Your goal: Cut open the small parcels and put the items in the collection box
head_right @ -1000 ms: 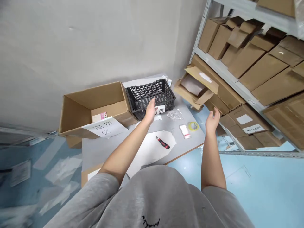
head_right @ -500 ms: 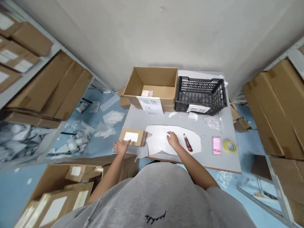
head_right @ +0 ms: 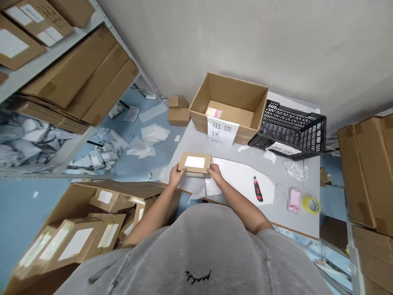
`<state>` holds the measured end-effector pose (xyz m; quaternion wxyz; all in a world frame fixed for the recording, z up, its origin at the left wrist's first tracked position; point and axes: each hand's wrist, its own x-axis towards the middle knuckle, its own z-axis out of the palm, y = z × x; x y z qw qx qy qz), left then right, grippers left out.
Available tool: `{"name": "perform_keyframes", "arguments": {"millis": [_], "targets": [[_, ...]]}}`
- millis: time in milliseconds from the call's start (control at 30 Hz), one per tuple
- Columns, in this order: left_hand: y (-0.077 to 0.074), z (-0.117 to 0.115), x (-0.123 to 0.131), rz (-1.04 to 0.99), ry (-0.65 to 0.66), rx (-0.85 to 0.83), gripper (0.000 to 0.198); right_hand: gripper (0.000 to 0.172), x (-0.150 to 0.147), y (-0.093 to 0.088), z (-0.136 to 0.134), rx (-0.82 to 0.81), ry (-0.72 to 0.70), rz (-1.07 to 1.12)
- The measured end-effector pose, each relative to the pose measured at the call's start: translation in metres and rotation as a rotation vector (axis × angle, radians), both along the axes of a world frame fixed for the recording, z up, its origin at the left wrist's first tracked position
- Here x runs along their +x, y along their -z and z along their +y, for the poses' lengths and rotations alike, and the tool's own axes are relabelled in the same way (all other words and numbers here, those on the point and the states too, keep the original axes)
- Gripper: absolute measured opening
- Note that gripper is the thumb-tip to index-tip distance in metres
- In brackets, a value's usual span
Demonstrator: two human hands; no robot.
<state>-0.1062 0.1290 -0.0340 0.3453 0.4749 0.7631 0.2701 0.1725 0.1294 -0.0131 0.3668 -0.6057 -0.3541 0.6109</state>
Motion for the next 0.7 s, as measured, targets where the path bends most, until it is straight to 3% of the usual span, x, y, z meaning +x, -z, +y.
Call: {"name": "perform_keyframes", "arguments": {"millis": [167, 300, 500, 600, 700], "targets": [[-0.016, 0.008, 0.055, -0.145, 0.168, 0.123, 0.075, 0.087, 0.082, -0.023, -0.012, 0.172, 0.085, -0.13], [-0.025, 0.032, 0.109, -0.177, 0.251, 0.123, 0.058, 0.084, 0.133, -0.032, -0.02, 0.166, 0.162, -0.287], [-0.012, 0.067, 0.176, -0.164, 0.388, -0.087, 0.033, 0.057, 0.161, -0.017, -0.013, -0.064, 0.306, -0.417], [-0.003, 0.07, 0.194, -0.203, 0.431, -0.147, 0.046, 0.043, 0.175, -0.005, -0.022, -0.05, 0.305, -0.438], [0.004, 0.065, 0.201, -0.251, 0.415, -0.139, 0.059, 0.038, 0.199, 0.006, -0.053, -0.092, 0.381, -0.644]]}}
